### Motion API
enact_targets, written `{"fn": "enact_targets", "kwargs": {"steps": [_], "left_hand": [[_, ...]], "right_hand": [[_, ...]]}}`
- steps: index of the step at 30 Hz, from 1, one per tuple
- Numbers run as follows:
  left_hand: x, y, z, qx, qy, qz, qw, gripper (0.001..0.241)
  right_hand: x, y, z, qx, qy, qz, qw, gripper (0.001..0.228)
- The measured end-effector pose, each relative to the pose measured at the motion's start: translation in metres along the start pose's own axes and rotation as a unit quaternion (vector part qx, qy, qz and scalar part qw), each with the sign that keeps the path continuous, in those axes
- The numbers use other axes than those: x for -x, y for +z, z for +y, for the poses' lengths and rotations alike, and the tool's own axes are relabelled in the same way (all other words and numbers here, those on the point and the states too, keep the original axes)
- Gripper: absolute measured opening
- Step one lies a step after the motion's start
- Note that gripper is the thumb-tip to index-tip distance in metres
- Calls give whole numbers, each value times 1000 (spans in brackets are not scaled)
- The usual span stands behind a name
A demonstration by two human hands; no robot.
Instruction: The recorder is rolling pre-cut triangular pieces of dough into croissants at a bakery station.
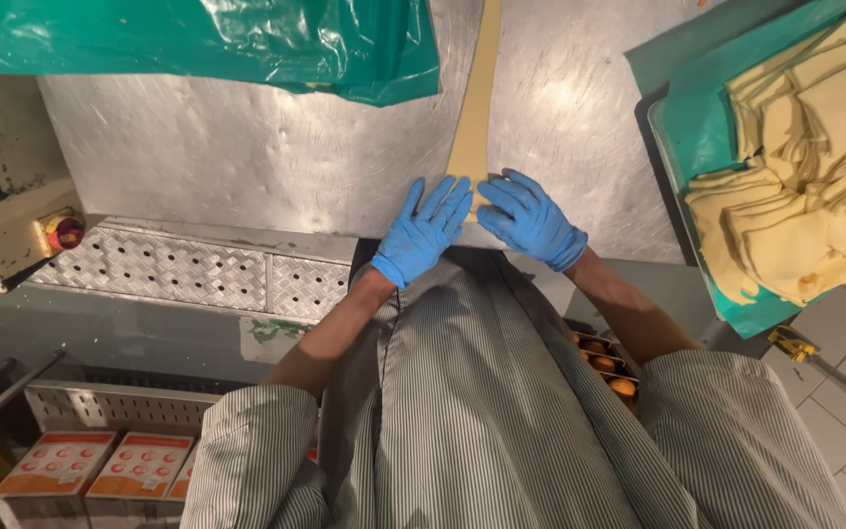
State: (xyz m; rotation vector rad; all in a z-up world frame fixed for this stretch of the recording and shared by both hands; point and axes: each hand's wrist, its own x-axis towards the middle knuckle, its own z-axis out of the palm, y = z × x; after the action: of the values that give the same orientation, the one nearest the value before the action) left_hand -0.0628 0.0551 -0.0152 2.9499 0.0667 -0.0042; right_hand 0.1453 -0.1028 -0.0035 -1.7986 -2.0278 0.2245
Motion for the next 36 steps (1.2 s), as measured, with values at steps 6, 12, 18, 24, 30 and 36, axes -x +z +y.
{"fn": "enact_targets", "kwargs": {"steps": [6, 12, 18, 24, 30, 36], "left_hand": [[-4, 7, -13, 51, 39, 55, 996, 45], [-14, -11, -19, 82, 46, 105, 990, 40], [-8, 13, -14, 165, 12, 116, 979, 29], [-16, -3, -17, 242, -41, 130, 961, 43], [-11, 16, -19, 240, -48, 128, 961, 40], [-18, -6, -26, 198, -20, 130, 971, 38]], "right_hand": [[-8, -6, 1, -15, -18, 35, 999, 25], [-12, -7, 0, -31, -12, 42, 999, 27], [-10, -1, 0, -39, -5, 53, 998, 29], [-15, -5, 4, -30, -23, 52, 998, 27], [-19, -6, 7, -38, -19, 51, 998, 36], [-27, -11, 7, -65, -18, 49, 997, 39]]}}
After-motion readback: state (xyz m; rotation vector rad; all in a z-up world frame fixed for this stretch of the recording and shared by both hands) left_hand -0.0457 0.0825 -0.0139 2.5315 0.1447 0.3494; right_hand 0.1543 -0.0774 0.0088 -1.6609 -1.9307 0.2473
